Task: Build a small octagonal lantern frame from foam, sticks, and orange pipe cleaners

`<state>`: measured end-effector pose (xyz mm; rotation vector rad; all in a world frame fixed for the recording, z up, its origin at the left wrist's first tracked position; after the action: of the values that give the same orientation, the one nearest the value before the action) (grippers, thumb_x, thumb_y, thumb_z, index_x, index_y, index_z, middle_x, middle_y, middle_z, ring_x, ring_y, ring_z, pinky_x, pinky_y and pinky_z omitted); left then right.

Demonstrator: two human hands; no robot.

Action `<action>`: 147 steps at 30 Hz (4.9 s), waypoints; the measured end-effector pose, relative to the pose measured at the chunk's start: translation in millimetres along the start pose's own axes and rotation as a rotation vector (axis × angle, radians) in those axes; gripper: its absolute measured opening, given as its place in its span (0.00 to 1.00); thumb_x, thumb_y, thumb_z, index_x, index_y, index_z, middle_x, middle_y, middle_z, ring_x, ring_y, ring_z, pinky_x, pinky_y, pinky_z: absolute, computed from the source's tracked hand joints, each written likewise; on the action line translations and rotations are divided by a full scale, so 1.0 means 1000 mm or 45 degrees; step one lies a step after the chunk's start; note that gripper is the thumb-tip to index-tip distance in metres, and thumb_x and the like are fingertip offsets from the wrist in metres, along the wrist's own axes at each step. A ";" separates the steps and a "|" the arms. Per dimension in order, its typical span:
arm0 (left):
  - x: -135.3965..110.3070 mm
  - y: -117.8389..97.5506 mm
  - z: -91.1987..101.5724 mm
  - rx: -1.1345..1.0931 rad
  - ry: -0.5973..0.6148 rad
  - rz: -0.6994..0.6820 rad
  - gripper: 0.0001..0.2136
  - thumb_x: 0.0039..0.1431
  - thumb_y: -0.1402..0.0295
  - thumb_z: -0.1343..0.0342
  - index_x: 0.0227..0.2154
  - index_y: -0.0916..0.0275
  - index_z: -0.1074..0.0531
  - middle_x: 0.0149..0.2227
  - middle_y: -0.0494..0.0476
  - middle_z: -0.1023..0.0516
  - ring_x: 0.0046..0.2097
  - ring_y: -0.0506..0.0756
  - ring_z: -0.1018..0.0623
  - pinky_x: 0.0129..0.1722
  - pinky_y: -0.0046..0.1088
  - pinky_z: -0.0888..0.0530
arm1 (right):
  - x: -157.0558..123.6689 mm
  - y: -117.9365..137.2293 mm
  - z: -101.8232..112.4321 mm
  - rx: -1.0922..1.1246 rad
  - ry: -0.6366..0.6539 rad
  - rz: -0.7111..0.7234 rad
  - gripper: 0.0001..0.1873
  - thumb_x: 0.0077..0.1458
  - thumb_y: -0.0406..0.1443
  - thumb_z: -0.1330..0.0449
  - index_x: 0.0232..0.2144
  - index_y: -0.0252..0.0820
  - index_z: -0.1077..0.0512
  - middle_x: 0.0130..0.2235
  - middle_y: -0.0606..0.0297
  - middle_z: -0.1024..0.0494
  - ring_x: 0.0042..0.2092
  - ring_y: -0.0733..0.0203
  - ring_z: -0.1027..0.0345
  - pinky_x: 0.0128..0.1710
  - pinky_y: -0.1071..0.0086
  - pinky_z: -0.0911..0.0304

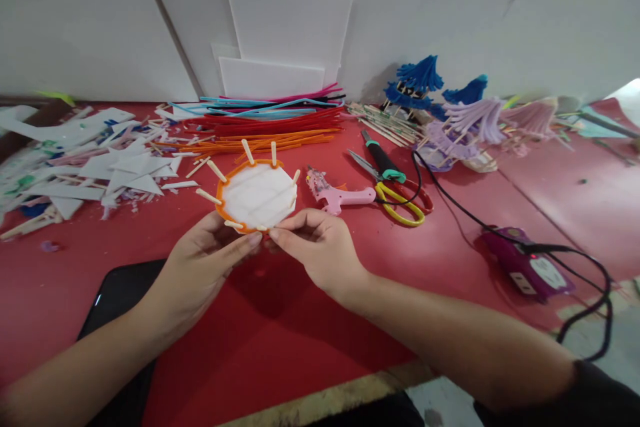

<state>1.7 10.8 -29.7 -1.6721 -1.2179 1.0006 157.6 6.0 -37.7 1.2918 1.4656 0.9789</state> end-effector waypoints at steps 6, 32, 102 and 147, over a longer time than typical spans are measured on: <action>0.000 0.002 0.002 0.012 -0.040 0.051 0.13 0.49 0.72 0.35 0.40 0.58 0.24 0.40 0.50 0.18 0.38 0.47 0.21 0.39 0.18 0.25 | 0.001 -0.001 -0.002 0.047 -0.009 -0.024 0.10 0.39 0.37 0.29 0.22 0.41 0.27 0.25 0.70 0.20 0.27 0.66 0.25 0.35 0.70 0.25; 0.001 -0.002 0.004 0.029 -0.045 0.067 0.13 0.47 0.70 0.33 0.38 0.60 0.24 0.35 0.52 0.18 0.40 0.52 0.20 0.44 0.27 0.24 | -0.002 0.005 0.002 -0.274 0.040 0.134 0.07 0.46 0.38 0.34 0.25 0.42 0.28 0.27 0.65 0.21 0.30 0.62 0.25 0.32 0.67 0.28; -0.002 0.002 0.003 -0.151 0.123 0.216 0.31 0.46 0.74 0.33 0.52 0.59 0.39 0.44 0.58 0.21 0.42 0.52 0.22 0.44 0.27 0.27 | 0.006 0.007 0.011 -0.451 0.384 0.018 0.13 0.52 0.43 0.40 0.27 0.39 0.33 0.15 0.75 0.34 0.13 0.74 0.45 0.12 0.79 0.49; -0.002 -0.002 0.007 -0.099 0.011 0.349 0.14 0.46 0.65 0.33 0.37 0.62 0.25 0.33 0.53 0.20 0.28 0.46 0.22 0.31 0.19 0.24 | 0.000 0.027 0.019 -1.276 0.279 1.314 0.06 0.57 0.27 0.44 0.33 0.38 0.27 0.30 0.63 0.23 0.33 0.63 0.31 0.35 0.71 0.33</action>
<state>-5.9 10.5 -30.5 -1.9395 -1.0518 1.1199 182.5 9.4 -16.9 1.1004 0.1590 2.1880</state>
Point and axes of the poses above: each hand's wrist, its own x-axis towards the middle knuckle, its own z-axis out of the back of the hand, y = z × x, the point moved 1 cm from there along x, towards the middle knuckle
